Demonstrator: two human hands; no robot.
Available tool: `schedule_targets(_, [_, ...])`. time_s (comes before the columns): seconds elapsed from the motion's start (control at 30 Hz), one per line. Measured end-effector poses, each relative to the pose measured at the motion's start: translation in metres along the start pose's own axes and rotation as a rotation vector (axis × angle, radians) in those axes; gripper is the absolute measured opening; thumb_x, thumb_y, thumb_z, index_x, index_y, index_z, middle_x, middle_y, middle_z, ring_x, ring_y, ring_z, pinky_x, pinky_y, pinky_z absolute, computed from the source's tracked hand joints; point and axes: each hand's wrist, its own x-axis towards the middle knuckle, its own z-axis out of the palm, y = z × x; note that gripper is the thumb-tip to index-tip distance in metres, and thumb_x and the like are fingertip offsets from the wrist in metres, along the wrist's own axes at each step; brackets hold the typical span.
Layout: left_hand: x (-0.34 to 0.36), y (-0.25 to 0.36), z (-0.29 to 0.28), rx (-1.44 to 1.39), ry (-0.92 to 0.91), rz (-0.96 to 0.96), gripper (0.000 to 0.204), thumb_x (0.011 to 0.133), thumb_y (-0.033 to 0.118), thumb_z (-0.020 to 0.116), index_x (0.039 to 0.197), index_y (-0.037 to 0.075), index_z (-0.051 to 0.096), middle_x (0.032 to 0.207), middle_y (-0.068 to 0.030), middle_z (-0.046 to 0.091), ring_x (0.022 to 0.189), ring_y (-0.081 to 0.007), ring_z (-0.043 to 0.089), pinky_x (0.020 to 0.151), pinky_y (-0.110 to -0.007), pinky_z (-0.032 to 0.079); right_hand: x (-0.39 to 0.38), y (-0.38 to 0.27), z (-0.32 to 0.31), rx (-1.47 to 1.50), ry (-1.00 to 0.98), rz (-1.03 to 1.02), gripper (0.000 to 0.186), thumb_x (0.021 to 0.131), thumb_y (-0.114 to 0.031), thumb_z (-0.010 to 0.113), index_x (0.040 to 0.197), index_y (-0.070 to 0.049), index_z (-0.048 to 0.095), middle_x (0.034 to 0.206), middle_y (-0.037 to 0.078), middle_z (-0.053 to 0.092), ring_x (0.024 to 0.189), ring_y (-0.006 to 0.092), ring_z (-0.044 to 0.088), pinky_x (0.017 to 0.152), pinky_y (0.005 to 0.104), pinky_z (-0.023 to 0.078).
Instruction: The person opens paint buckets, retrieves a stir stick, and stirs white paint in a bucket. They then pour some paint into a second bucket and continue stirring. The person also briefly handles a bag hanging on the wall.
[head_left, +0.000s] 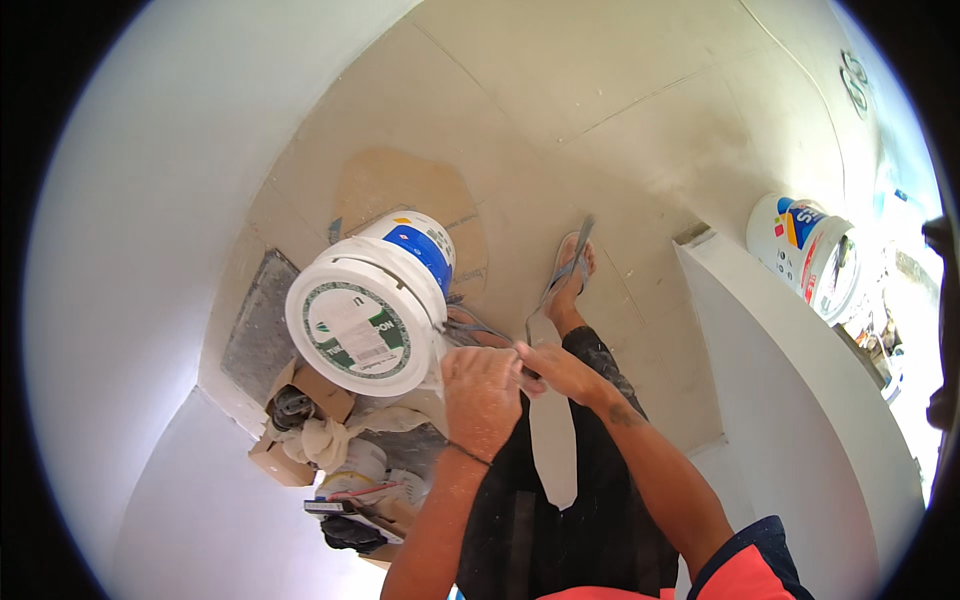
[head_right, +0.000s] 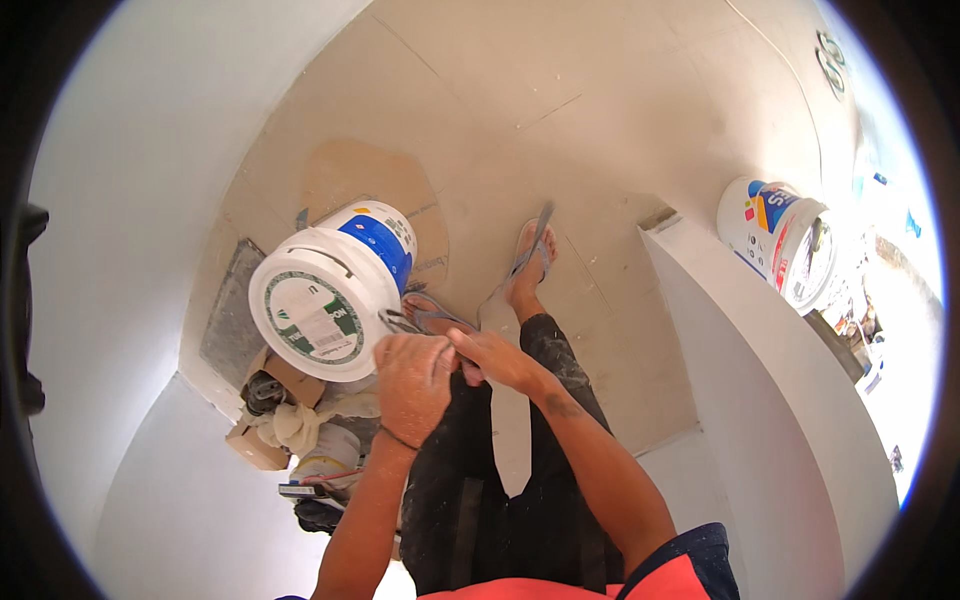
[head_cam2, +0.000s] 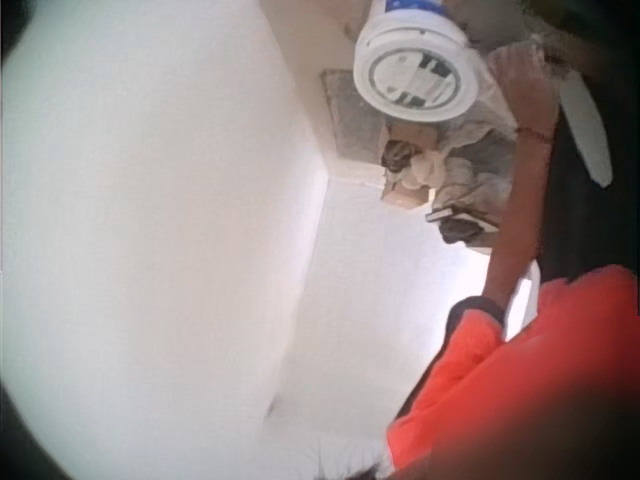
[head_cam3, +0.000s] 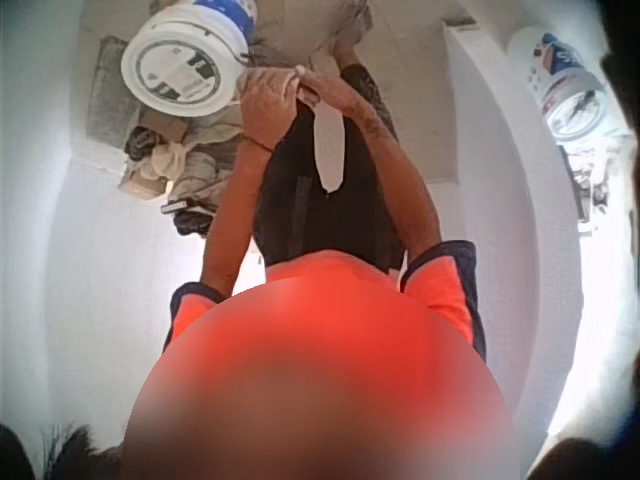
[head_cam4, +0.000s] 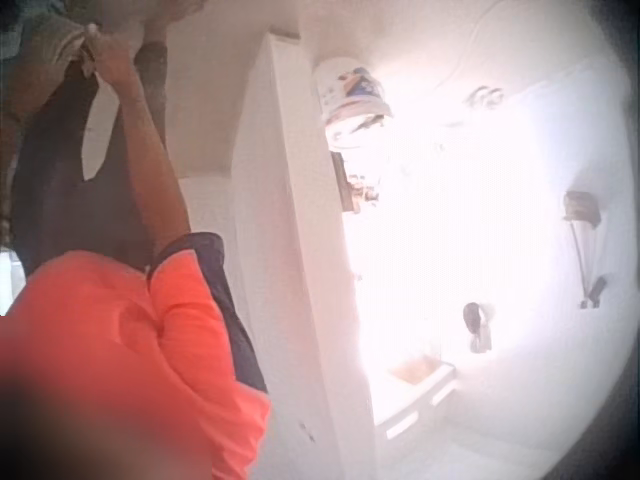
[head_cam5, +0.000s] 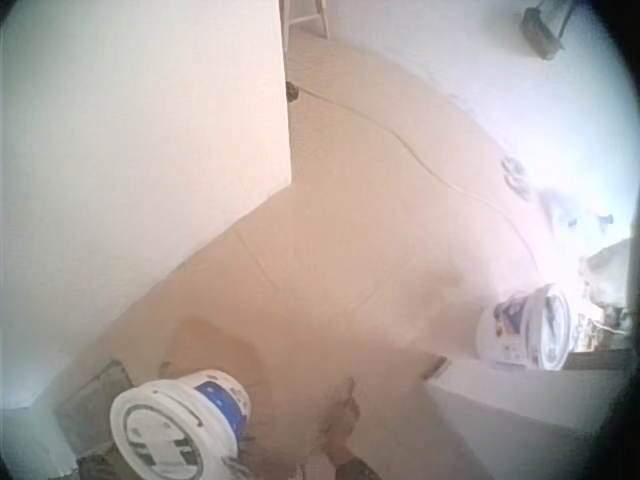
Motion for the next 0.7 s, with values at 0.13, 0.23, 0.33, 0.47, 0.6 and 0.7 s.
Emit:
schedule_targets(0.13, [-0.006, 0.03, -0.027, 0.074, -0.256, 0.068, 0.008, 0.086, 0.014, 0.064, 0.088, 0.006, 0.063, 0.085, -0.0072, 0.063, 0.09, -0.0285, 0.057, 0.087, -0.045, 0.04, -0.096, -0.042, 0.002, -0.072, 0.467, -0.074, 0.043, 0.097, -0.041, 0.055, 0.083, -0.002, 0.066, 0.07, 0.003, 0.057, 0.062, 0.0131, 0.051, 0.059, 0.0299, 0.043])
schedule_targets(0.23, [-0.018, 0.058, -0.059, -0.025, -0.365, 0.051, 0.016, 0.085, 0.013, 0.064, 0.1, 0.006, 0.065, 0.096, -0.0101, 0.064, 0.099, -0.031, 0.058, 0.09, -0.045, 0.041, -0.155, -0.079, -0.018, -0.115, 0.66, -0.117, 0.035, 0.096, -0.033, 0.057, 0.079, -0.004, 0.065, 0.061, -0.002, 0.048, 0.057, 0.0095, 0.045, 0.051, 0.028, 0.035])
schedule_targets(0.33, [-0.032, 0.092, -0.101, 0.115, -0.122, 0.018, 0.041, 0.081, 0.009, 0.066, 0.121, 0.004, 0.06, 0.118, -0.0144, 0.061, 0.115, -0.0326, 0.055, 0.102, -0.043, 0.04, -0.207, -0.124, -0.033, -0.151, 0.768, -0.232, 0.032, 0.096, -0.031, 0.059, 0.08, -0.004, 0.065, 0.06, -0.004, 0.046, 0.051, 0.0072, 0.04, 0.046, 0.0254, 0.03])
schedule_targets(0.47, [-0.053, 0.111, -0.173, 0.065, 0.058, -0.277, 0.057, 0.081, 0.009, 0.066, 0.136, 0.002, 0.051, 0.136, -0.0198, 0.053, 0.127, -0.0371, 0.049, 0.108, -0.044, 0.037, -0.326, -0.21, -0.033, 0.323, 0.881, -0.542, 0.031, 0.098, -0.027, 0.059, 0.082, -0.002, 0.063, 0.057, -0.006, 0.041, 0.046, 0.003, 0.031, 0.044, 0.0224, 0.022])
schedule_targets(0.6, [-0.095, 0.086, -0.194, -0.018, 0.181, -0.236, 0.052, 0.085, 0.014, 0.065, 0.133, 0.0, 0.054, 0.133, -0.0221, 0.056, 0.125, -0.0387, 0.051, 0.107, -0.045, 0.038, -0.445, -0.293, -0.027, 0.472, 1.032, -0.881, 0.032, 0.1, -0.028, 0.057, 0.084, -0.001, 0.062, 0.057, -0.009, 0.034, 0.047, 0.0025, 0.026, 0.044, 0.0225, 0.019])
schedule_targets(0.7, [-0.14, 0.045, -0.173, -0.117, 0.063, -0.31, 0.047, 0.084, 0.02, 0.067, 0.126, -0.002, 0.06, 0.121, -0.0226, 0.064, 0.115, -0.0375, 0.06, 0.101, -0.045, 0.044, -0.5, -0.336, -0.025, 0.342, 1.224, -0.991, 0.03, 0.1, -0.028, 0.057, 0.087, -0.002, 0.063, 0.059, -0.009, 0.034, 0.05, 0.0016, 0.027, 0.046, 0.0218, 0.019])
